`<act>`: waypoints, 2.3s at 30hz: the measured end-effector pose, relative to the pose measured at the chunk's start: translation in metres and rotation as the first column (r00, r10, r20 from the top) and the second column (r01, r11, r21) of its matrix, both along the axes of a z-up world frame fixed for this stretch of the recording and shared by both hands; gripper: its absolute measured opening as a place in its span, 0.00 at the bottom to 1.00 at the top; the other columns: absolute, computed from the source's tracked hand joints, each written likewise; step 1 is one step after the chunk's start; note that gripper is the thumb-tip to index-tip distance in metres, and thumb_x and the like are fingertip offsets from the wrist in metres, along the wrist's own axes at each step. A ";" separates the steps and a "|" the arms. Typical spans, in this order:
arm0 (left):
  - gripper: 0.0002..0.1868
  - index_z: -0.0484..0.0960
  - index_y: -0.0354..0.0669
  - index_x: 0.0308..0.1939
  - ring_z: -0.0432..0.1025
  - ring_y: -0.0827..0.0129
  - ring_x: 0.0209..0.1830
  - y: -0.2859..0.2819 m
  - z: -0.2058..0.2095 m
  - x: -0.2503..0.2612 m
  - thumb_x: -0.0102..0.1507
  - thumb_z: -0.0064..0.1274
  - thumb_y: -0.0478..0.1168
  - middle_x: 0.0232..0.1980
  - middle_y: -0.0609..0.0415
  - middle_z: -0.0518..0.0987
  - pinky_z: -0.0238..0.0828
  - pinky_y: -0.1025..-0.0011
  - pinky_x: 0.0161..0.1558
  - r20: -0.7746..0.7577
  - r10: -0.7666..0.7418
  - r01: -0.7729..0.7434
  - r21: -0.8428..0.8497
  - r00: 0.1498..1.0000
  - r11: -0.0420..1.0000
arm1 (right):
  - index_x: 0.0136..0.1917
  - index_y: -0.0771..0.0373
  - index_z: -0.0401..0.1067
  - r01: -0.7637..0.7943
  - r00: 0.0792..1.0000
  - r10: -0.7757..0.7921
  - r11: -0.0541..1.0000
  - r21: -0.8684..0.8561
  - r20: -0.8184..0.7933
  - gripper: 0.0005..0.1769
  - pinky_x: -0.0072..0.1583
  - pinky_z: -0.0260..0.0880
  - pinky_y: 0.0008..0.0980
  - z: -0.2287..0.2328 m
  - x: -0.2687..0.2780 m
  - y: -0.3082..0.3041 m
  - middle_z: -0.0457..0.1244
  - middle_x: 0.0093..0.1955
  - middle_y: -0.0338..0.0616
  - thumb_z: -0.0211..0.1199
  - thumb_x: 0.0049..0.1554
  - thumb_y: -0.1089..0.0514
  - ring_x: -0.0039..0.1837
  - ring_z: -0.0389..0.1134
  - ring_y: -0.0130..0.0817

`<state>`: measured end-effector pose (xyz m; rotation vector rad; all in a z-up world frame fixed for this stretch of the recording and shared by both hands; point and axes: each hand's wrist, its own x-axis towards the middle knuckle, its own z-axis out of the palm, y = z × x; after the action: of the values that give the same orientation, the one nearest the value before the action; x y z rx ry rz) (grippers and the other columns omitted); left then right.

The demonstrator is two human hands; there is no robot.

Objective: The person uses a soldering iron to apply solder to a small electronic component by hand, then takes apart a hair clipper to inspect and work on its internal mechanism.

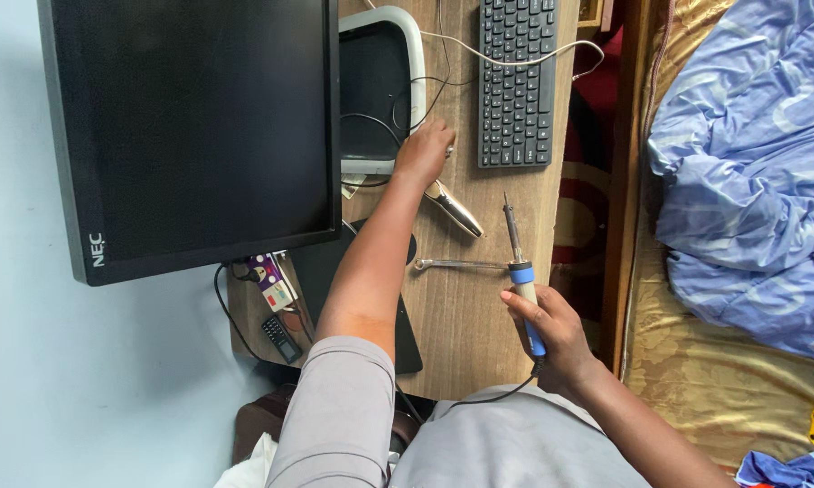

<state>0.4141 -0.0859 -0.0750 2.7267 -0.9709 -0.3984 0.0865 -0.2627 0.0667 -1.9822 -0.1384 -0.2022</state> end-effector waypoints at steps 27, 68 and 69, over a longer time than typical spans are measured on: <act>0.19 0.76 0.45 0.56 0.75 0.71 0.37 0.021 0.106 -0.129 0.61 0.57 0.34 0.42 0.57 0.81 0.75 0.70 0.42 -0.879 0.238 -0.903 -0.363 0.414 0.229 | 0.66 0.70 0.76 0.778 0.566 0.102 0.263 0.571 -0.818 0.15 0.42 0.51 0.25 0.032 0.014 0.009 0.68 0.53 0.43 0.63 0.69 0.61 0.43 0.53 0.30; 0.09 0.74 0.39 0.51 0.69 0.81 0.42 0.061 0.283 -0.370 0.68 0.53 0.29 0.44 0.59 0.75 0.69 0.80 0.44 -0.846 0.071 -0.844 -0.515 0.528 0.150 | 0.70 0.59 0.61 -0.036 0.998 0.008 0.888 0.459 0.064 0.19 0.59 0.74 0.32 0.091 -0.062 0.062 0.65 0.58 0.51 0.58 0.66 0.59 0.58 0.71 0.35; 0.09 0.74 0.39 0.50 0.69 0.81 0.39 0.063 0.281 -0.368 0.68 0.54 0.28 0.42 0.59 0.75 0.69 0.80 0.42 -0.845 0.096 -0.850 -0.517 0.526 0.106 | 0.72 0.58 0.63 -0.021 0.987 -0.044 0.913 0.406 0.152 0.21 0.55 0.74 0.30 0.085 -0.062 0.059 0.67 0.56 0.52 0.53 0.67 0.51 0.53 0.73 0.34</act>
<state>0.0462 -0.0229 0.2059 1.3675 0.1523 -0.3765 0.0245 -0.2038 0.1521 -1.5493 -0.1719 -0.3666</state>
